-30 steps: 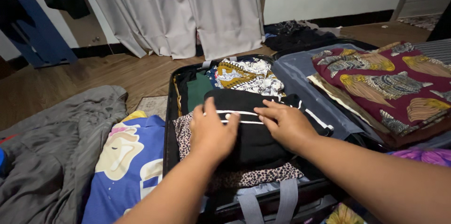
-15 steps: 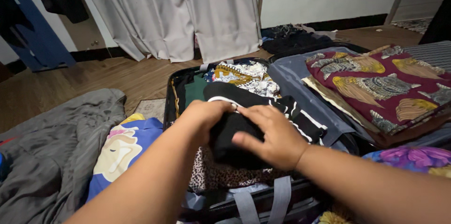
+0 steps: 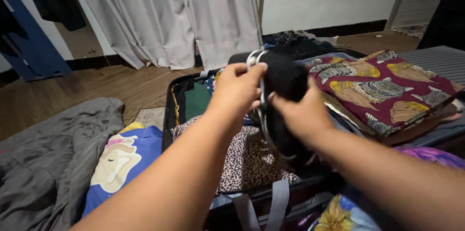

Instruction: The person opens a red suitcase on a bed and removes folded clothes one by one, placing them on the bed. The items include black pants, gray pants, pink pants, and patterned shirts.

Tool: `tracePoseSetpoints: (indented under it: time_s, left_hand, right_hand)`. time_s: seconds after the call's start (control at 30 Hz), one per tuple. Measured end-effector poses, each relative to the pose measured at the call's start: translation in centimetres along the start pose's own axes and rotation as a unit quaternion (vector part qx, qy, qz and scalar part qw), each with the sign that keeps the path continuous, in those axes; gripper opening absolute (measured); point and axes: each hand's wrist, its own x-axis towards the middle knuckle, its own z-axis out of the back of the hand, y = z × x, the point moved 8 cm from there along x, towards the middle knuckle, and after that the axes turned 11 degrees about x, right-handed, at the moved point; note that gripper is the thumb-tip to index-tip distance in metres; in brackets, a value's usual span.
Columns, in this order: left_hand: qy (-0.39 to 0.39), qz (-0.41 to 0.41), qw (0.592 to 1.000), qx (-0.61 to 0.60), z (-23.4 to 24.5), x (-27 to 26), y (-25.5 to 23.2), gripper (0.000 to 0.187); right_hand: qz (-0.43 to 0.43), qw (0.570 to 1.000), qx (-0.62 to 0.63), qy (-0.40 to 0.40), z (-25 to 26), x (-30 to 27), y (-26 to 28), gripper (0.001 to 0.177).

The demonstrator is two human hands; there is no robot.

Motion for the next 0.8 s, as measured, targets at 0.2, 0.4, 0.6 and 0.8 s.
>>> tracePoseSetpoints:
  time_s: [0.2, 0.4, 0.6, 0.8]
  left_hand:
    - [-0.065, -0.199, 0.957, 0.201, -2.6, -2.1, -4.5, 0.059]
    - [-0.064, -0.337, 0.908, 0.240, -7.2, -2.9, -6.6, 0.055]
    - [-0.020, -0.315, 0.915, 0.251, -10.4, -2.4, -5.9, 0.056]
    - [0.005, -0.323, 0.908, 0.265, -12.2, -2.3, -4.0, 0.051]
  right_hand:
    - [-0.225, 0.932, 0.242, -0.148, 6.4, 5.5, -0.8, 0.045]
    - [-0.283, 0.929, 0.190, -0.142, 17.3, 12.4, -0.3, 0.053]
    - [-0.366, 0.890, 0.166, -0.215, 27.4, 12.2, -8.4, 0.062]
    - [-0.260, 0.930, -0.250, 0.069, 32.7, 5.0, -13.8, 0.097]
